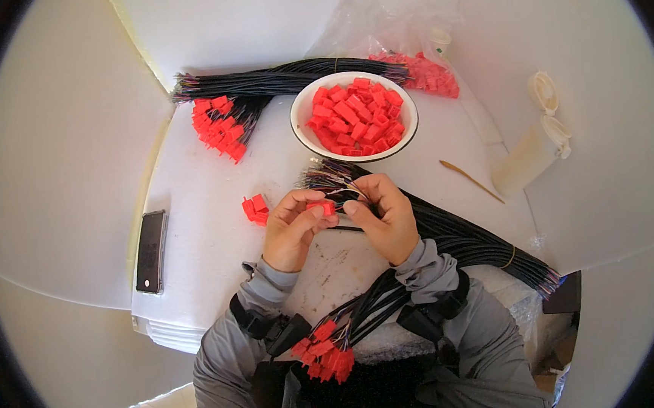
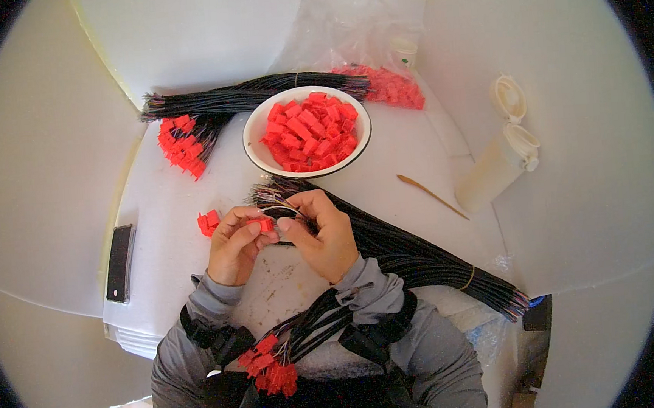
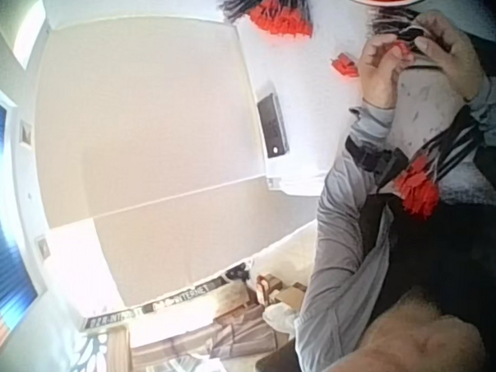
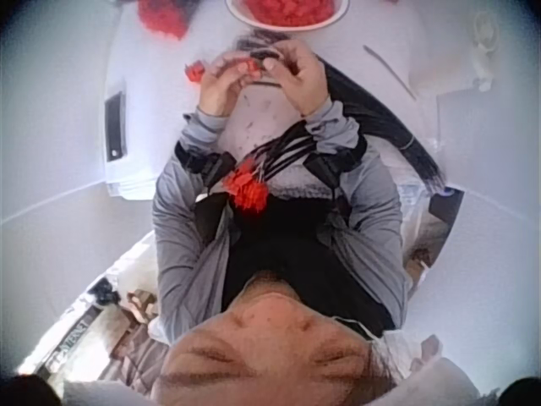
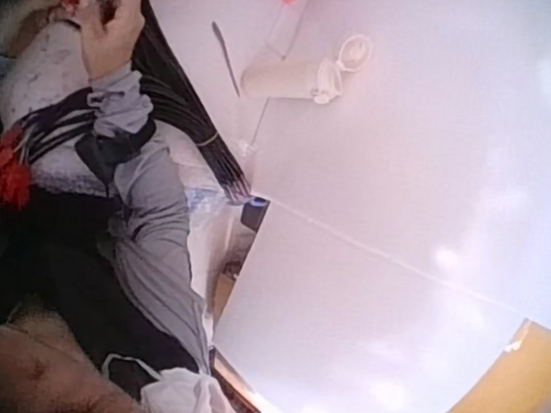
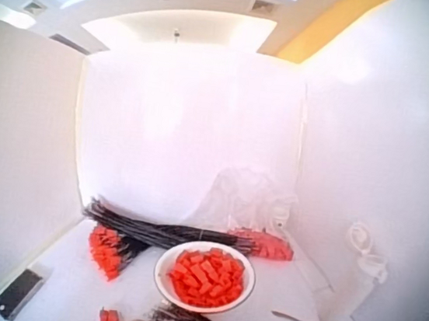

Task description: Insert individual wires into a red plastic connector block to assemble a wire harness.

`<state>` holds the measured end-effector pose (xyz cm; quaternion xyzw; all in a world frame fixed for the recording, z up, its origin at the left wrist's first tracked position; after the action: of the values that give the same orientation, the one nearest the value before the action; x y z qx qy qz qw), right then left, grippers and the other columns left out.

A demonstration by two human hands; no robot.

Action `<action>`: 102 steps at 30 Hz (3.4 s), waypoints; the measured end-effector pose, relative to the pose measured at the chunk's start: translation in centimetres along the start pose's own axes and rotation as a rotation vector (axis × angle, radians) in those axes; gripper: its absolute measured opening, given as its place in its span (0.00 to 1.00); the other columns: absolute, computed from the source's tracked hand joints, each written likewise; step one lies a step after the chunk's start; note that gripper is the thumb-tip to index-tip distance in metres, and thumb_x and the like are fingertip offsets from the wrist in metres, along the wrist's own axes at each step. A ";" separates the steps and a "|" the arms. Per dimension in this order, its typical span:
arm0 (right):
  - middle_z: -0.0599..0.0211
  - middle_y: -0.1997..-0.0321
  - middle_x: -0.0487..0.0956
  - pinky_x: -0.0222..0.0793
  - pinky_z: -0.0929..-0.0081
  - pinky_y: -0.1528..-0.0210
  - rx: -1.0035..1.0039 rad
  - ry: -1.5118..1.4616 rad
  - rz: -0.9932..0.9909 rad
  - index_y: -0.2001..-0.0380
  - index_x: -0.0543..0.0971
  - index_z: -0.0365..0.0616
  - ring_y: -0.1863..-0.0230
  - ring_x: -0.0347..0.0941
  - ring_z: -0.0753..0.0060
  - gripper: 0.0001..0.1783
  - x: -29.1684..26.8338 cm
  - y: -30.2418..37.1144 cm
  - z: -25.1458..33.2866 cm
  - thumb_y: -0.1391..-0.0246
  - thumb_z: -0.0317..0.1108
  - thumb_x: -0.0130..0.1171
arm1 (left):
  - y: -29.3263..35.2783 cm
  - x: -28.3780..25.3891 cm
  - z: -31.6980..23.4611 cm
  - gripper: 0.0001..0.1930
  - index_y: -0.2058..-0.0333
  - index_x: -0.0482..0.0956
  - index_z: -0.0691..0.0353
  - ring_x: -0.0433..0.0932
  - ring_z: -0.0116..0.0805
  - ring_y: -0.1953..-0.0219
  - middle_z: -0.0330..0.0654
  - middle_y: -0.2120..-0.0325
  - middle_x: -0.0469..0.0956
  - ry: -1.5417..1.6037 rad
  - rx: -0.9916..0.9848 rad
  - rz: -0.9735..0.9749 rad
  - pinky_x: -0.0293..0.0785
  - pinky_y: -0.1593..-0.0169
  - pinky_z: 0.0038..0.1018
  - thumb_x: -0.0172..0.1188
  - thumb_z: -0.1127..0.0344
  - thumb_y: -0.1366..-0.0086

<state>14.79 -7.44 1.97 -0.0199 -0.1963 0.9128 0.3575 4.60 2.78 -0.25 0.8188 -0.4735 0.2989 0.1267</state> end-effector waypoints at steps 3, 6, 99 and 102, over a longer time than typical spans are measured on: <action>0.71 0.78 0.71 0.61 0.87 0.74 0.106 -0.002 0.067 0.72 0.70 0.36 0.76 0.63 0.87 0.07 -0.5 0.1 -0.5 0.52 0.28 0.54 | 0.0 -0.3 0.1 0.09 0.63 0.69 0.65 0.73 0.34 0.68 0.44 0.68 0.73 -0.026 0.009 0.010 0.70 0.62 0.28 0.50 0.75 0.45; 0.71 0.79 0.72 0.61 0.87 0.74 0.086 0.032 0.096 0.72 0.69 0.35 0.76 0.63 0.88 0.07 -0.2 0.1 -0.5 0.52 0.27 0.54 | 0.1 -0.3 0.1 0.09 0.63 0.69 0.64 0.73 0.33 0.67 0.44 0.67 0.72 -0.015 0.016 0.025 0.70 0.63 0.28 0.51 0.75 0.45; 0.61 0.75 0.75 0.71 0.83 0.76 0.378 -0.285 0.097 0.67 0.69 0.34 0.79 0.72 0.76 0.09 -0.1 0.4 -0.7 0.47 0.30 0.48 | 0.3 -0.2 -0.7 0.03 0.69 0.69 0.62 0.67 0.25 0.78 0.40 0.71 0.70 -0.112 0.201 -0.107 0.64 0.75 0.23 0.50 0.72 0.43; 0.64 0.75 0.74 0.68 0.85 0.76 0.350 -0.247 0.138 0.68 0.69 0.36 0.79 0.70 0.80 0.08 0.0 0.5 -0.7 0.48 0.30 0.49 | 0.3 -0.2 -0.8 0.05 0.68 0.72 0.65 0.68 0.24 0.77 0.41 0.68 0.70 -0.065 0.233 -0.049 0.65 0.74 0.21 0.53 0.76 0.46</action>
<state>14.61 -7.56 1.14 0.1407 -0.0754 0.9508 0.2655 3.96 3.11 0.24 0.8486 -0.4190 0.3221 0.0226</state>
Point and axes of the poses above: each hand's wrist, its own y-axis away from the middle knuckle, its own x-axis out of the palm, z = x × y, the point moved 4 cm from there along -y, towards the middle knuckle
